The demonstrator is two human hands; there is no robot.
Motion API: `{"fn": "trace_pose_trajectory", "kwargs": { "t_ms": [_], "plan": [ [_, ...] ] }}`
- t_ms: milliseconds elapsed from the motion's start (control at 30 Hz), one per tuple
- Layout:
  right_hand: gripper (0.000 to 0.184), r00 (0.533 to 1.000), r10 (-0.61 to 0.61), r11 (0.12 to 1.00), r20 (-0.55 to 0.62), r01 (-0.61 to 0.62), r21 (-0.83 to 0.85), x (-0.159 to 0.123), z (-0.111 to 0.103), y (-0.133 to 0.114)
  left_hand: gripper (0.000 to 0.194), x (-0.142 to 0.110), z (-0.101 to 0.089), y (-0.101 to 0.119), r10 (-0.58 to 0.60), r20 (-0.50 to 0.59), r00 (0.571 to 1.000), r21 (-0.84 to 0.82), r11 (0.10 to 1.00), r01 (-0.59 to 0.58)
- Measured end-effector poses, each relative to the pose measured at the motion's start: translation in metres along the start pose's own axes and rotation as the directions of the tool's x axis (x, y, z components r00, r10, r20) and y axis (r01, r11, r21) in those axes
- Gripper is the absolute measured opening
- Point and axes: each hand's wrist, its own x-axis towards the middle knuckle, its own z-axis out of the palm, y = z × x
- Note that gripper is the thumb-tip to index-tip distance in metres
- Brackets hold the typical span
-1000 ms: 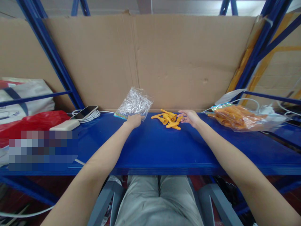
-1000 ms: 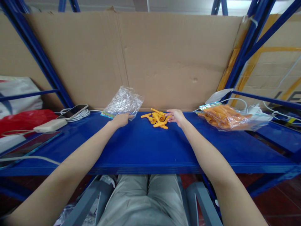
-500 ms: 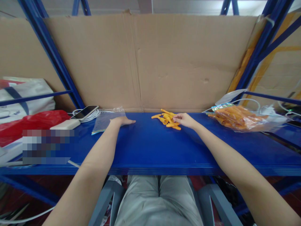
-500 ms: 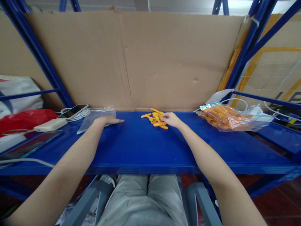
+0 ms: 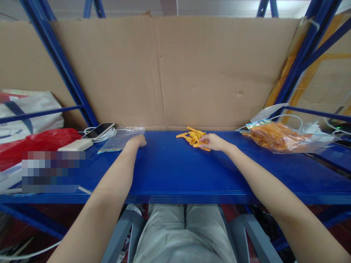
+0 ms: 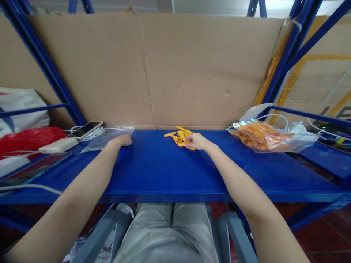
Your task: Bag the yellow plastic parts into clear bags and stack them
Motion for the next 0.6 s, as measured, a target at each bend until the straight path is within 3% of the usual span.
{"fn": "trace_pose_trajectory", "kwargs": {
  "t_ms": [133, 267, 400, 600],
  "plan": [
    [0.011, 1.0, -0.031, 0.999, -0.001, 0.031, -0.04, 0.001, 0.002, 0.005, 0.054, -0.004, -0.006, 0.009, -0.004, 0.1, 0.995, 0.122, 0.992, -0.009],
    [0.008, 0.996, -0.085, 0.994, -0.006, 0.084, -0.067, 0.001, 0.002, 0.005, 0.061, -0.012, -0.008, 0.014, -0.003, 0.027, 1.0, 0.108, 0.994, 0.0],
    [0.009, 0.995, -0.098, 0.987, 0.014, 0.099, -0.128, 0.001, 0.003, 0.006, 0.05, -0.019, -0.01, 0.017, -0.077, -0.027, 0.997, 0.105, 0.991, 0.08],
    [0.026, 0.987, -0.12, 0.97, 0.104, 0.139, -0.198, 0.001, 0.001, 0.01, 0.046, -0.026, -0.014, 0.025, -0.16, -0.033, 0.987, 0.163, 0.973, 0.163]
  ]
}}
